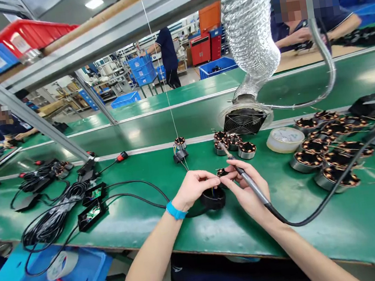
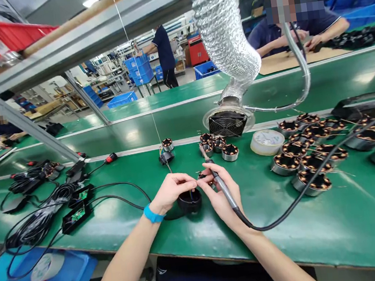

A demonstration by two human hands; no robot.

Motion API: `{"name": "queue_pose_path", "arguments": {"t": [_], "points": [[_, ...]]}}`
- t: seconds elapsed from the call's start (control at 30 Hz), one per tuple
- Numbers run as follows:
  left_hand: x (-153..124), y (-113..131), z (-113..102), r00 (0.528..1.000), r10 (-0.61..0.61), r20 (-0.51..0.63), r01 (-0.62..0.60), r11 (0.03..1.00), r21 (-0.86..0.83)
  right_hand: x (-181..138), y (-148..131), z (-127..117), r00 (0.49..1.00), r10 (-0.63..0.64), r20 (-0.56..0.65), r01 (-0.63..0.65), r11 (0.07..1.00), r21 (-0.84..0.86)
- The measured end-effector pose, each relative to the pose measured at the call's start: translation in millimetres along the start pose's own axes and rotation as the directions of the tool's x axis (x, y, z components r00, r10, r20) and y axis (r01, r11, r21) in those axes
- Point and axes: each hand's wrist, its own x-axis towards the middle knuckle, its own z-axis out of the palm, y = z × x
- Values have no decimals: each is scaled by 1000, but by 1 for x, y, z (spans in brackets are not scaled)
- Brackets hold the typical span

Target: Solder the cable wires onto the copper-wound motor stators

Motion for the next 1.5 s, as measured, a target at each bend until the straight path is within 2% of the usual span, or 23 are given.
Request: {"name": "queue_pose_path", "arguments": {"t": [0.13, 0.3, 0.4, 0.47, 0.6, 0.73, 0.9, 0.97, 1.1, 1.23, 1.37, 1.5], "points": [[3, 0, -3, 999, -33, -43, 29, 996, -90, 0, -2, 6, 999, -2, -36, 0, 998, -57], [4, -4, 1, 997, -34, -65, 31, 999, -36, 9, -11, 4, 977, -195, 84, 210, 943, -258], [2, -4, 5, 998, -53, -28, 53, 999, 5, 14, -15, 3, 950, -270, 154, 303, 916, -264], [0, -3, 6, 998, -56, -12, 56, 998, -1, 15, -14, 3, 946, -279, 166, 314, 914, -255], [-1, -3, 1, 999, -50, -18, 50, 999, -16, 14, -5, -2, 977, -185, 106, 207, 947, -247], [1, -6, -4, 999, -46, -9, 46, 999, -17, 15, 0, -5, 998, -40, 41, 45, 991, -128], [1, -5, -5, 998, -55, 24, 54, 997, 48, 15, -5, -2, 995, 60, 84, -61, 998, 12], [0, -1, -6, 998, -44, 42, 40, 994, 98, 14, -7, -2, 994, 26, 104, -21, 999, -40], [-1, 5, -9, 998, -9, 65, -4, 979, 205, 13, -11, -3, 975, -145, 166, 183, 953, -243], [1, 5, -9, 996, -46, 76, 34, 986, 162, 13, -16, -3, 934, -264, 240, 332, 890, -313], [6, 5, -6, 1000, -15, 3, 14, 983, 186, 14, -16, -2, 929, -298, 221, 358, 873, -331], [11, 9, -3, 994, 74, -84, -43, 944, 327, 17, -18, -7, 954, -288, 87, 300, 888, -349]]}}
